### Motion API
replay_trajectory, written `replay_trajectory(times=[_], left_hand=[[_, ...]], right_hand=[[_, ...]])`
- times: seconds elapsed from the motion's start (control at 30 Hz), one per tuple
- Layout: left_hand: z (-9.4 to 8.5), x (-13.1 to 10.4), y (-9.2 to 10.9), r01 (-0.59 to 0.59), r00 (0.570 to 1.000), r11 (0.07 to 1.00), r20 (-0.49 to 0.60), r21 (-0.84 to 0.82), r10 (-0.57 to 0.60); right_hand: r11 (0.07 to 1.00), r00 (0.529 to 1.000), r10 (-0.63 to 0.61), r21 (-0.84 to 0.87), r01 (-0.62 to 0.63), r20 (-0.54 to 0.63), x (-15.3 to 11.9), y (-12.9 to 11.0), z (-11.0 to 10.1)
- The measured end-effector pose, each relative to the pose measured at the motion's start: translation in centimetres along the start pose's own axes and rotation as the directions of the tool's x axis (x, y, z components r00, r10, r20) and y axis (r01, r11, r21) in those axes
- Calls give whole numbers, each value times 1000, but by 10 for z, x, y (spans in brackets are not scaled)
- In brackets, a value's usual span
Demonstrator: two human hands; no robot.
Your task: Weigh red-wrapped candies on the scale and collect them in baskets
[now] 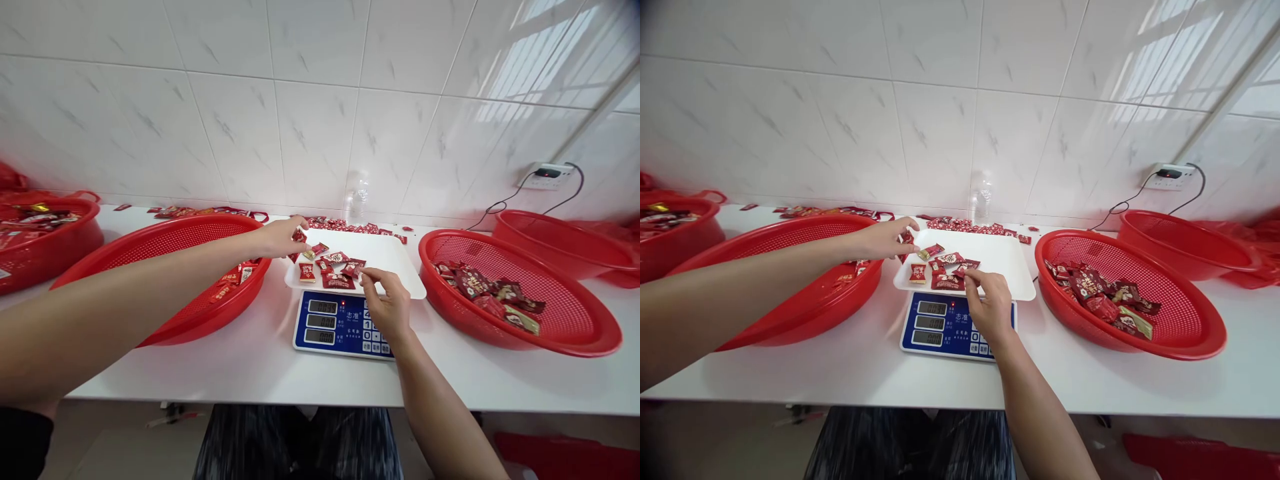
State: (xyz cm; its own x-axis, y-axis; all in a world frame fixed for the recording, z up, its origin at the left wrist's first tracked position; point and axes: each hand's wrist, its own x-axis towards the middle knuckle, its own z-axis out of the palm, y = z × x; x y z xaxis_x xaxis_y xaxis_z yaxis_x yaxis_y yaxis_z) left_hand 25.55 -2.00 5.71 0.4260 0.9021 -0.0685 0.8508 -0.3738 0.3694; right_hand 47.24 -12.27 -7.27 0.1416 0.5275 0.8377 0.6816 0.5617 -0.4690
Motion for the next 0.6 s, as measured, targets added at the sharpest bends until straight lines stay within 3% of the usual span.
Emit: replay_trajectory(times=[0.4,0.5,0.6], left_hand=[[16,19,26,-230,971,972,-59,52,233],[12,20,24,-265,956,964,-129,17,265],[1,18,11,-216,957,976,-198,-8,210]], right_hand=[[1000,1000,21,17,-21,13,0,2,1],[999,999,34,12,-34,17,1,2,0],[999,999,42,10,-43,24,1,1,0]])
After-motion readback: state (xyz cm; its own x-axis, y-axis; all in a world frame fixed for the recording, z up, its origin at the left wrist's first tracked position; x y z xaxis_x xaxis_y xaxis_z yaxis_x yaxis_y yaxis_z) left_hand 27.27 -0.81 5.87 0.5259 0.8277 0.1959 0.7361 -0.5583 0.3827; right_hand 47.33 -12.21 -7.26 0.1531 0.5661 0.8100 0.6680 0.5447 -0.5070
